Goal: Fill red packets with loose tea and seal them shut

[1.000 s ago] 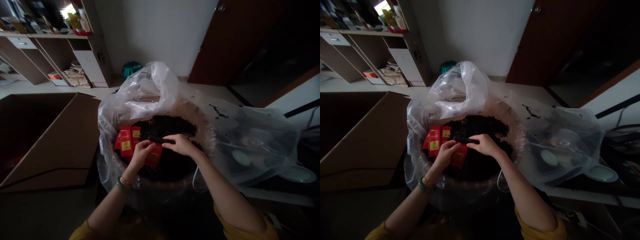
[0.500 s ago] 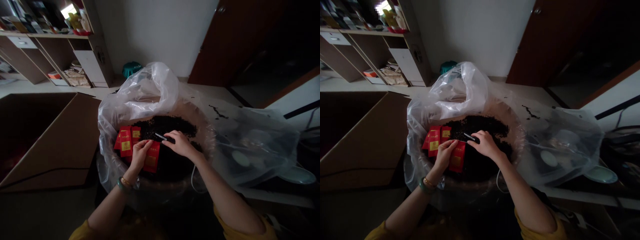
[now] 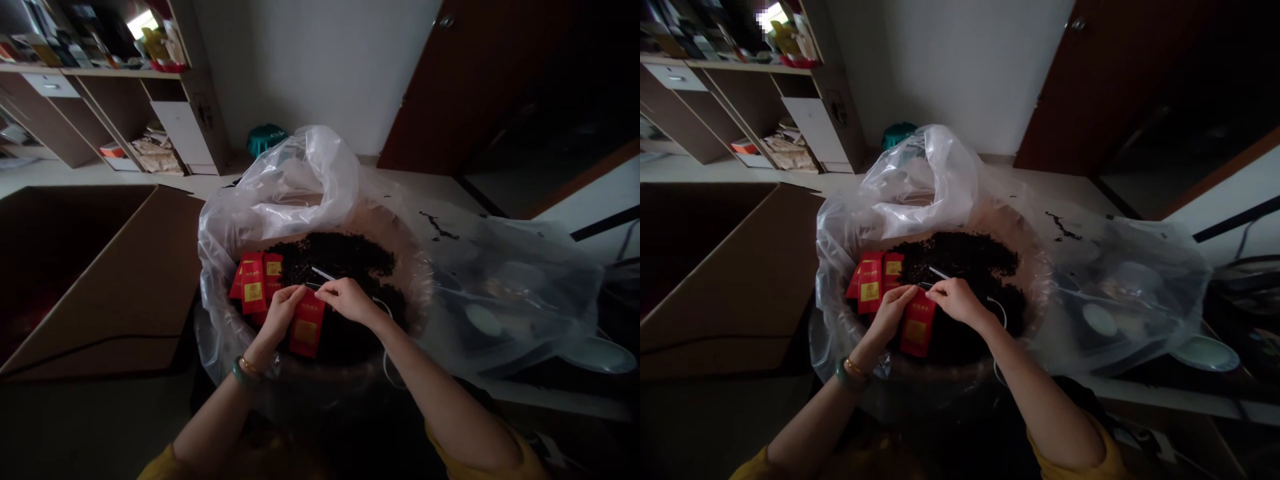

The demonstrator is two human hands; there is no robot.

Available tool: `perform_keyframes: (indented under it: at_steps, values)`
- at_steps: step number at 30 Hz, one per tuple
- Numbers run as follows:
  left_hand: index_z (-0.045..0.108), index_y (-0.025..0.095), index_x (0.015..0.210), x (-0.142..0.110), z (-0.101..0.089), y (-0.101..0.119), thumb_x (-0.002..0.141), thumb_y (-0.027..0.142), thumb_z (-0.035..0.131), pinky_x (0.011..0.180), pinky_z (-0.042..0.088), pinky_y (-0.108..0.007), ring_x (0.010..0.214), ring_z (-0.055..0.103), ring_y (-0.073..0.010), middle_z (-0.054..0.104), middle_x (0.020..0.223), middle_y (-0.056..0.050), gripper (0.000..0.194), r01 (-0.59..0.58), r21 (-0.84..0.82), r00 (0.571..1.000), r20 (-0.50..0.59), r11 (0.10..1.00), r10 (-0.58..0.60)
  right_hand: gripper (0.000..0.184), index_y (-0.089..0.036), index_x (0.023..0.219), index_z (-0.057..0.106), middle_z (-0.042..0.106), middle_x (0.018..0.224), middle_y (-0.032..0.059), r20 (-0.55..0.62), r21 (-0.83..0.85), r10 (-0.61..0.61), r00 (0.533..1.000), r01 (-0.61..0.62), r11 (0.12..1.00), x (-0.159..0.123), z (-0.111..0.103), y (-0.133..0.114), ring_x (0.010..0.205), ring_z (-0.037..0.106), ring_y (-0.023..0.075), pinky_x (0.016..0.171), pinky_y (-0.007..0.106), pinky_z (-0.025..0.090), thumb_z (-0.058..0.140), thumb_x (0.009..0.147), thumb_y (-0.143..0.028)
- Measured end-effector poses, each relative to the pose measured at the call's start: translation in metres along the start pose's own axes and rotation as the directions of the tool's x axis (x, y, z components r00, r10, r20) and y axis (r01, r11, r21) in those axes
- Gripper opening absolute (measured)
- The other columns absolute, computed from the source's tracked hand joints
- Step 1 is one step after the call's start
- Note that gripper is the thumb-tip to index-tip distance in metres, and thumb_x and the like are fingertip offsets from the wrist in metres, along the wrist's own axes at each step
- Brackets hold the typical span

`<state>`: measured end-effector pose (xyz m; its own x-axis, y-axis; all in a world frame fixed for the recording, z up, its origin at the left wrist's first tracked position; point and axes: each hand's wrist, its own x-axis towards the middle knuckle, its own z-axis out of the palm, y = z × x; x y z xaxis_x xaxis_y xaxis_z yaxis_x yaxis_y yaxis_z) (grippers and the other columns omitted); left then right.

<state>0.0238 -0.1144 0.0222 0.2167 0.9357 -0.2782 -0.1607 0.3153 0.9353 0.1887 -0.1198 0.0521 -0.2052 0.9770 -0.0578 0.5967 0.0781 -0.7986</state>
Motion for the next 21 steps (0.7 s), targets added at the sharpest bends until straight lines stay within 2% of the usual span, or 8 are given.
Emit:
perform_keyframes:
  at_steps: [3, 6, 10, 12, 15, 17, 19, 21]
  values:
    - [0.07, 0.014, 0.067, 0.002, -0.005, -0.003, 0.063, 0.049, 0.071, 0.049, 0.037, -0.021, 0.052, 0.05, -0.0116, 0.064, 0.059, 0.0, 0.035, -0.079, 0.184, 0.997, 0.005, 0.98, 0.079, 0.019, -0.018, 0.076, 0.071, 0.068, 0.063, -0.0011, 0.075, 0.03, -0.009, 0.997, 0.007, 1.0, -0.002, 0.003, 0.003, 0.055, 0.06, 0.0129, 0.055, 0.022, 0.044, 0.055, 0.083, -0.025]
    - [0.071, 0.016, 0.065, 0.004, -0.009, -0.004, 0.066, 0.043, 0.07, 0.052, 0.038, -0.022, 0.055, 0.053, -0.0136, 0.066, 0.06, -0.001, 0.027, -0.173, 0.338, 0.984, 0.024, 0.925, 0.175, 0.012, -0.018, 0.076, 0.071, 0.071, 0.071, 0.0009, 0.037, 0.034, -0.038, 0.999, 0.037, 0.999, -0.002, 0.009, 0.003, 0.065, 0.064, 0.0152, 0.062, 0.024, 0.047, 0.06, 0.078, -0.022]
    - [0.071, 0.019, 0.064, 0.006, -0.017, 0.002, 0.07, 0.037, 0.068, 0.055, 0.038, -0.023, 0.058, 0.054, -0.0151, 0.066, 0.06, -0.001, 0.019, -0.31, 0.515, 0.946, 0.082, 0.799, 0.315, 0.012, -0.019, 0.072, 0.071, 0.072, 0.07, 0.0014, 0.021, 0.0, -0.05, 0.999, 0.05, 0.999, -0.001, 0.014, 0.001, 0.065, 0.065, 0.0161, 0.061, 0.024, 0.047, 0.061, 0.077, -0.02]
    - [0.07, 0.021, 0.062, 0.007, -0.024, 0.008, 0.072, 0.035, 0.067, 0.058, 0.038, -0.024, 0.059, 0.054, -0.015, 0.064, 0.06, -0.001, 0.018, -0.382, 0.551, 0.919, 0.142, 0.742, 0.368, 0.014, -0.019, 0.074, 0.072, 0.073, 0.074, 0.0025, -0.027, -0.035, -0.097, 0.995, 0.096, 0.995, 0.001, 0.012, 0.003, 0.067, 0.066, 0.0165, 0.064, 0.025, 0.048, 0.059, 0.08, -0.022]
    - [0.066, 0.021, 0.056, 0.008, -0.034, 0.014, 0.074, 0.034, 0.066, 0.06, 0.038, -0.024, 0.058, 0.052, -0.014, 0.061, 0.058, -0.001, 0.022, -0.453, 0.558, 0.885, 0.182, 0.696, 0.429, 0.016, -0.02, 0.077, 0.072, 0.073, 0.08, 0.005, -0.205, -0.205, -0.183, 0.961, 0.141, 0.969, 0.003, 0.006, 0.013, 0.074, 0.065, 0.0185, 0.072, 0.029, 0.048, 0.057, 0.083, -0.022]
    - [0.062, 0.02, 0.054, 0.01, -0.04, 0.015, 0.075, 0.034, 0.062, 0.059, 0.038, -0.023, 0.056, 0.05, -0.0132, 0.057, 0.056, 0.0, 0.026, -0.444, 0.556, 0.869, 0.077, 0.703, 0.489, 0.015, -0.02, 0.078, 0.071, 0.072, 0.078, 0.0057, -0.275, -0.321, -0.223, 0.935, 0.129, 0.938, 0.005, 0.003, 0.02, 0.076, 0.063, 0.0197, 0.075, 0.031, 0.048, 0.057, 0.084, -0.02]
    - [0.062, 0.02, 0.057, 0.014, -0.046, 0.012, 0.076, 0.036, 0.059, 0.058, 0.038, -0.023, 0.057, 0.049, -0.0133, 0.056, 0.055, 0.001, 0.025, -0.4, 0.552, 0.837, -0.105, 0.732, 0.537, 0.015, -0.02, 0.08, 0.07, 0.07, 0.077, 0.0055, -0.278, -0.37, -0.242, 0.93, 0.129, 0.92, 0.007, 0.002, 0.025, 0.076, 0.062, 0.0198, 0.075, 0.031, 0.048, 0.056, 0.084, -0.019]
    - [0.065, 0.02, 0.064, 0.019, -0.054, 0.009, 0.074, 0.037, 0.059, 0.06, 0.04, -0.024, 0.059, 0.051, -0.0145, 0.059, 0.059, 0.0, 0.021, -0.335, 0.554, 0.816, -0.235, 0.762, 0.529, 0.014, -0.02, 0.081, 0.07, 0.07, 0.077, 0.005, -0.256, -0.365, -0.248, 0.934, 0.144, 0.92, 0.008, 0.001, 0.028, 0.075, 0.063, 0.0189, 0.074, 0.03, 0.048, 0.056, 0.084, -0.018]
